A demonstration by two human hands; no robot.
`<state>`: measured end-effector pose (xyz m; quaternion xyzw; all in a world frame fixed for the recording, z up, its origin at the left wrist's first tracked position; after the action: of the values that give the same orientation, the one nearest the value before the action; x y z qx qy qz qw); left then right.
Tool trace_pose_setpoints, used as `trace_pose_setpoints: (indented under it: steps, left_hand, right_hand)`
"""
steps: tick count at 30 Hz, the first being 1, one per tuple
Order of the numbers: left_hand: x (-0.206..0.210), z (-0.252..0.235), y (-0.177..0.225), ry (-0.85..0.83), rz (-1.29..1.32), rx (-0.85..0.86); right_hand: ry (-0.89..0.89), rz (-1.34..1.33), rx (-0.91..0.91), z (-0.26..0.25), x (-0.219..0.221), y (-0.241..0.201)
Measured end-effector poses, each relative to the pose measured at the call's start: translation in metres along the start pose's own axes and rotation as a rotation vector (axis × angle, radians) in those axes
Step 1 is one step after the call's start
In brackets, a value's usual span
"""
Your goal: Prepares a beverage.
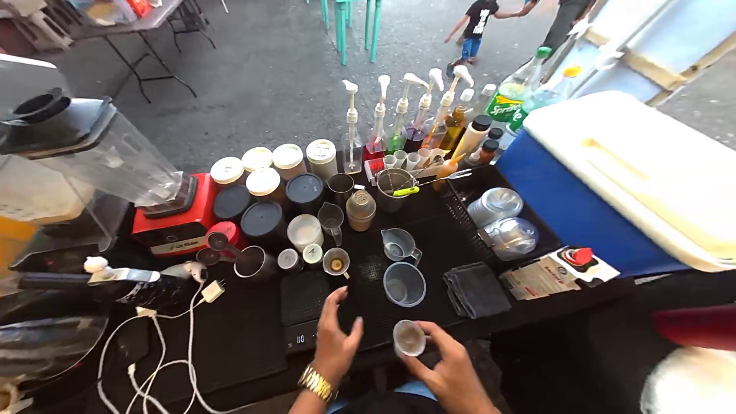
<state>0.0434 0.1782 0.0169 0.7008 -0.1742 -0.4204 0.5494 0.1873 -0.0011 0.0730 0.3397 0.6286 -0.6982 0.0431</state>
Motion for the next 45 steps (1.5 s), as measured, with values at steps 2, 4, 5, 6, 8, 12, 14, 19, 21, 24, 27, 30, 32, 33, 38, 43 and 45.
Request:
trace_pose_setpoints:
  steps: [2, 4, 5, 6, 8, 12, 14, 19, 21, 24, 27, 30, 32, 33, 38, 43, 45]
  left_hand:
    - [0.043, -0.028, -0.004, -0.150, 0.075, 0.026]
    - [0.080, -0.049, -0.007, -0.203, 0.121, 0.048]
    - [0.092, -0.058, -0.008, -0.192, 0.145, 0.054]
    - [0.102, -0.065, -0.007, -0.162, 0.164, 0.065]
    - [0.113, -0.072, -0.005, -0.081, 0.184, 0.089]
    - [0.111, -0.071, 0.007, 0.009, 0.071, 0.125]
    - [0.102, -0.069, 0.022, 0.025, 0.011, 0.179]
    - [0.072, -0.068, 0.053, 0.108, 0.066, 0.238]
    - [0.064, -0.067, 0.057, 0.157, 0.144, 0.240]
    - [0.057, -0.067, 0.061, 0.211, 0.234, 0.243]
    - [0.053, -0.066, 0.065, 0.241, 0.275, 0.205]
    - [0.049, -0.066, 0.067, 0.265, 0.313, 0.195]
    - [0.047, -0.066, 0.067, 0.278, 0.341, 0.206]
    - [0.046, -0.066, 0.067, 0.289, 0.347, 0.215]
    - [0.045, -0.062, 0.067, 0.319, 0.355, 0.235]
    - [0.048, -0.059, 0.064, 0.294, 0.351, 0.196]
    - [0.049, -0.059, 0.061, 0.288, 0.349, 0.171]
  right_hand:
    - [0.035, 0.123, 0.012, 0.004, -0.038, -0.002]
    - [0.065, 0.298, 0.032, -0.004, -0.065, 0.003]
    - [0.068, 0.401, 0.041, -0.013, -0.073, 0.008]
    - [0.053, 0.500, 0.048, -0.024, -0.079, 0.012]
    - [-0.037, 0.697, 0.066, -0.046, -0.082, 0.017]
    - [-0.433, 0.903, 0.197, -0.089, -0.068, 0.001]
    - [-0.657, 0.967, 0.260, -0.108, -0.062, -0.021]
    - [-0.861, 1.207, 0.117, -0.144, -0.048, -0.093]
    - [-0.862, 1.291, 0.053, -0.154, -0.045, -0.124]
    - [-0.863, 1.391, -0.002, -0.163, -0.042, -0.162]
    - [-0.904, 1.452, -0.040, -0.166, -0.033, -0.181]
    - [-0.958, 1.489, -0.040, -0.166, -0.022, -0.187]
    - [-0.934, 1.521, -0.090, -0.166, -0.018, -0.188]
    - [-0.919, 1.522, -0.118, -0.166, -0.016, -0.188]
    - [-0.939, 1.519, -0.112, -0.165, -0.007, -0.187]
    - [-0.952, 1.486, -0.090, -0.167, -0.003, -0.178]
    - [-0.922, 1.472, -0.113, -0.167, -0.003, -0.171]
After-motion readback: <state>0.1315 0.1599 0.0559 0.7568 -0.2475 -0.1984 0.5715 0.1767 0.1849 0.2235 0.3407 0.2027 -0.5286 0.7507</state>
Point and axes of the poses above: each hand's wrist, its own z-axis away from the middle knuckle, its own x-axis out of the palm, y = z × x, the point moved 7 cm from there along -z, towards the middle knuckle, and after that the axes turned 14 degrees about -y, right-handed, at the moved point
